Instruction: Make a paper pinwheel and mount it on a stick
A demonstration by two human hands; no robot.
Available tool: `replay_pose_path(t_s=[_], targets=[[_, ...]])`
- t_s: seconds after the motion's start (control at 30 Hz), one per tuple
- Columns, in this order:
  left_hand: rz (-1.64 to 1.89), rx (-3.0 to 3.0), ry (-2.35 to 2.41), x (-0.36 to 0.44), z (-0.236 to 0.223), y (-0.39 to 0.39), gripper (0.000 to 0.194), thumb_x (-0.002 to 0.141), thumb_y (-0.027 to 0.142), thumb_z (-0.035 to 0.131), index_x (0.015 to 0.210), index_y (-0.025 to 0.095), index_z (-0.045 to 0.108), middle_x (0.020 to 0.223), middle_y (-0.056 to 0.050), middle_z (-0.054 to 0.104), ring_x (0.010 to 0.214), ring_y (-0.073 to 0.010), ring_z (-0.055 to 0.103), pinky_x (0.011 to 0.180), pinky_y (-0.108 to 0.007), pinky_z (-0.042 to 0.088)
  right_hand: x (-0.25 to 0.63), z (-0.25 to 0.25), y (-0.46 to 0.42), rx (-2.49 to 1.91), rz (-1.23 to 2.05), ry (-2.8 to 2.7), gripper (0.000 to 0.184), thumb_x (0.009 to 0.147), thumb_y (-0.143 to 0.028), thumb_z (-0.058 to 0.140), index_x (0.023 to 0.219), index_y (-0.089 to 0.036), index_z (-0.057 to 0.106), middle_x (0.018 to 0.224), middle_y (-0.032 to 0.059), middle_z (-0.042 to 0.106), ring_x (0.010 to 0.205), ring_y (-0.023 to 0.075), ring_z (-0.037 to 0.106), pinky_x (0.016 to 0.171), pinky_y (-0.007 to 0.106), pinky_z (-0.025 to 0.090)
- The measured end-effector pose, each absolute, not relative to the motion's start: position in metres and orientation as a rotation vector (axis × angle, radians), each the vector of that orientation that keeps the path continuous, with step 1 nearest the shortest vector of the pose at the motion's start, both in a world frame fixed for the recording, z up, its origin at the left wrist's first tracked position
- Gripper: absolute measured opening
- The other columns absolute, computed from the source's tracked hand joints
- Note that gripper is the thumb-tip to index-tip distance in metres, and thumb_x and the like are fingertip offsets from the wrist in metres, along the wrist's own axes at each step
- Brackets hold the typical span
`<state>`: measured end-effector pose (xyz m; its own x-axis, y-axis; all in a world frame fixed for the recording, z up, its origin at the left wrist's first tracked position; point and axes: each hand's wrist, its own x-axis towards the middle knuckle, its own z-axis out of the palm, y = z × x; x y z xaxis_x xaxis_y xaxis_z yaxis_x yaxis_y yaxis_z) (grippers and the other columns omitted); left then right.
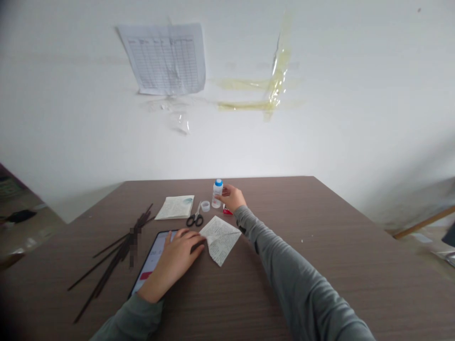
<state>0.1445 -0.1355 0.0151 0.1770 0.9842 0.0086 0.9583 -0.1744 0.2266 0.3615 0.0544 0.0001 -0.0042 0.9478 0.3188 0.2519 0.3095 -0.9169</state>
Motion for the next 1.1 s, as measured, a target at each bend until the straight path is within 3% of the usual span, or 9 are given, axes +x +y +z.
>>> replay_pose_path(t_s=[0.37,0.73,0.8,0.93,1.1], targets=[[0.225,2.263,1.903,0.144,0.020,-0.138,0.040,0.121,0.019,0.075,0.144,0.038,0.102,0.159,-0.009,0.096,0.170,-0.0475,0.075,0.153,-0.086,0.045,0.351,-0.019,0.067,-1.300,0.728,-1.583,0.030,0.081,-0.017,0.111,0.098,-0.031,0.090,0.099,0.0004,0.100,0.102,0.0309,0.100,0.105,0.048,0.083],[0.175,2.223,1.904,0.147,0.024,-0.139,0.043,0.123,0.019,0.071,0.149,0.036,0.100,0.166,-0.009,0.093,0.174,-0.0465,0.071,0.155,-0.087,0.039,0.353,-0.019,0.061,-1.413,0.705,-1.706,0.028,0.097,-0.015,0.104,0.119,-0.028,0.094,0.127,0.0069,0.103,0.117,0.0304,0.100,0.105,0.040,0.079],[0.193,2.235,1.901,0.147,0.023,-0.138,0.042,0.122,0.018,0.072,0.147,0.036,0.101,0.164,-0.009,0.094,0.173,-0.0471,0.072,0.154,-0.089,0.040,0.354,-0.018,0.059,-1.434,0.676,-1.733,0.028,0.099,-0.017,0.104,0.121,-0.030,0.093,0.128,0.0049,0.103,0.118,0.0295,0.100,0.111,0.042,0.077],[0.211,2.251,1.903,0.146,0.020,-0.137,0.041,0.122,0.017,0.074,0.146,0.035,0.101,0.162,-0.009,0.096,0.172,-0.0475,0.073,0.153,-0.089,0.042,0.357,-0.017,0.055,-1.468,0.571,-1.775,0.037,0.096,-0.021,0.107,0.128,-0.033,0.092,0.129,0.0024,0.102,0.127,0.0322,0.097,0.133,0.057,0.065],[0.236,2.269,1.903,0.148,0.014,-0.137,0.040,0.120,0.017,0.077,0.147,0.035,0.100,0.162,-0.010,0.095,0.172,-0.0475,0.074,0.152,-0.089,0.044,0.374,-0.021,0.043,-1.461,0.440,-1.808,0.056,0.094,-0.020,0.102,0.147,-0.031,0.088,0.148,0.0098,0.098,0.133,0.0339,0.092,0.130,0.060,0.062]])
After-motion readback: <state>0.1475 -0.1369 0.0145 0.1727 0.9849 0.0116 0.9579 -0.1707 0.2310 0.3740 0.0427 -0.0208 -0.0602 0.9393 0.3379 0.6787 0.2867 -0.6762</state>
